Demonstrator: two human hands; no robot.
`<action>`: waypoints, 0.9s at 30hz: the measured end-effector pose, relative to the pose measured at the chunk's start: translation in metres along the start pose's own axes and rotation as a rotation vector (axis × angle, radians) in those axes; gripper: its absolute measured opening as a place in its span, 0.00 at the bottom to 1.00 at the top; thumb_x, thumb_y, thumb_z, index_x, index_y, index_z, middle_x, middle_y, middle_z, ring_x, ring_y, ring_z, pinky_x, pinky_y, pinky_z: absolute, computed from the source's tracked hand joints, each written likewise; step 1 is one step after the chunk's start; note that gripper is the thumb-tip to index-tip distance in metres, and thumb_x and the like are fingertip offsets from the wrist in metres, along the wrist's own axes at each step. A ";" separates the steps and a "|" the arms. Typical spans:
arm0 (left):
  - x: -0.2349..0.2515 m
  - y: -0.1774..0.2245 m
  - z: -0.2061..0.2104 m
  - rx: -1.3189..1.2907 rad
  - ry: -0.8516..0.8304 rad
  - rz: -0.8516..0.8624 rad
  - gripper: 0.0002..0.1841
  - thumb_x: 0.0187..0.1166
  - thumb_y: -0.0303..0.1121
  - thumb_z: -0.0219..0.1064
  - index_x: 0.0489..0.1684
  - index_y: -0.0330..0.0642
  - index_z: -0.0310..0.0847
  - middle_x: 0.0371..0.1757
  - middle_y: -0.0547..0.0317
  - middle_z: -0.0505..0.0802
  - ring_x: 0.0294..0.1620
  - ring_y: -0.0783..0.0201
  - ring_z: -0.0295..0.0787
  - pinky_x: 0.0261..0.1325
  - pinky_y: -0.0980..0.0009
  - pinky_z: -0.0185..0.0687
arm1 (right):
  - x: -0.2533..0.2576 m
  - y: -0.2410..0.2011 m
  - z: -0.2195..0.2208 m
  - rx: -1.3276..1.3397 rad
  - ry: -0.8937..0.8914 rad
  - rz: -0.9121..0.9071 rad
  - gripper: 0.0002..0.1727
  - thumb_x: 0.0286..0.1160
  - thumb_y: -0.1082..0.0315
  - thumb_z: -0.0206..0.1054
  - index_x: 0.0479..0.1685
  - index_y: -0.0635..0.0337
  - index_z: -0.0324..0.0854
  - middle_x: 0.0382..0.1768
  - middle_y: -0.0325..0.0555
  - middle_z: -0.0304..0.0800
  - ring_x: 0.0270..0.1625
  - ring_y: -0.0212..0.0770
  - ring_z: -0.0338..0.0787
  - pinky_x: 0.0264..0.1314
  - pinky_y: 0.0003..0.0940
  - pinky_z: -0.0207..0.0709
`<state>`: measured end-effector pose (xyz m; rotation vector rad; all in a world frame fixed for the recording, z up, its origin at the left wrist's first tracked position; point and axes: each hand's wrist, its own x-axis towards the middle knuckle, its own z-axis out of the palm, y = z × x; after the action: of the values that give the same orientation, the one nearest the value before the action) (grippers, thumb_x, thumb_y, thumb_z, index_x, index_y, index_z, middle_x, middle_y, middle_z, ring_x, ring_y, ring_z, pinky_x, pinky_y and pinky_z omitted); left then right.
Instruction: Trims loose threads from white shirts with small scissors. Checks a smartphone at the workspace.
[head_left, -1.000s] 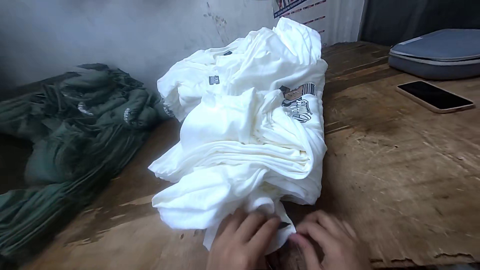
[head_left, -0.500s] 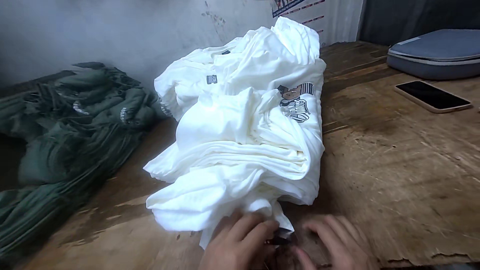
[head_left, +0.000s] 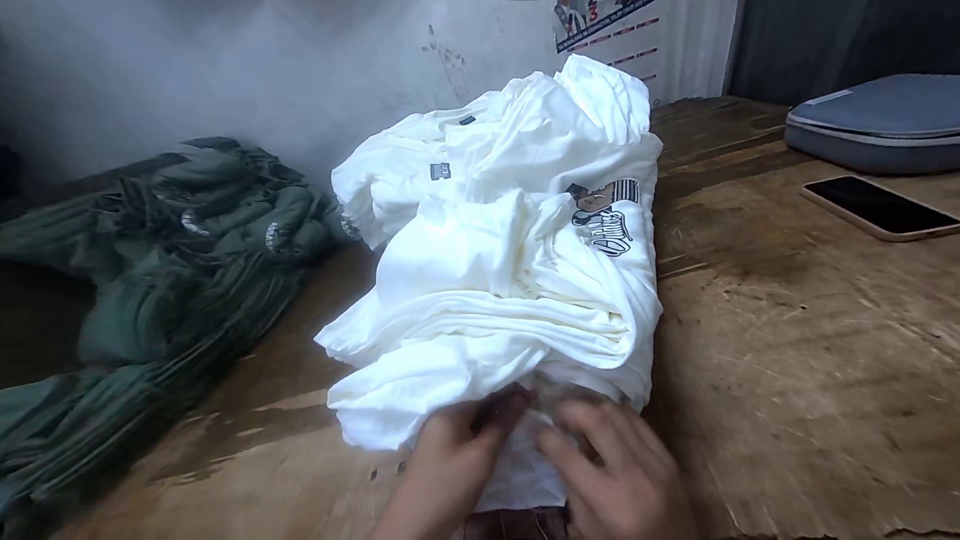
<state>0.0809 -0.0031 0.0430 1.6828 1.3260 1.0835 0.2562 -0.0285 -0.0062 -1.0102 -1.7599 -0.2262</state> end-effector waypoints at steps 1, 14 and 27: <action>-0.001 0.000 0.001 0.003 0.001 0.000 0.09 0.81 0.36 0.67 0.45 0.49 0.94 0.36 0.75 0.96 0.33 0.84 0.88 0.38 0.84 0.82 | -0.004 0.002 -0.008 0.009 0.057 0.015 0.05 0.79 0.63 0.69 0.41 0.47 0.92 0.37 0.42 0.94 0.39 0.38 0.90 0.47 0.33 0.81; -0.016 -0.012 -0.012 0.010 -0.068 0.221 0.16 0.73 0.33 0.76 0.57 0.38 0.89 0.48 0.64 0.95 0.43 0.75 0.92 0.47 0.76 0.91 | -0.017 0.002 -0.027 0.164 0.016 0.002 0.07 0.80 0.71 0.66 0.42 0.54 0.91 0.36 0.42 0.91 0.46 0.38 0.87 0.59 0.28 0.79; -0.070 -0.028 -0.011 1.075 0.192 0.827 0.12 0.83 0.28 0.62 0.54 0.49 0.92 0.42 0.59 0.93 0.39 0.57 0.80 0.48 0.61 0.66 | -0.038 0.009 -0.047 0.156 -0.076 -0.076 0.05 0.86 0.67 0.60 0.43 0.51 0.81 0.40 0.43 0.82 0.50 0.39 0.83 0.64 0.27 0.75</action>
<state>0.0523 -0.0656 0.0090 3.1843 1.4704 1.0035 0.2982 -0.0699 -0.0205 -0.8498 -1.8563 -0.0969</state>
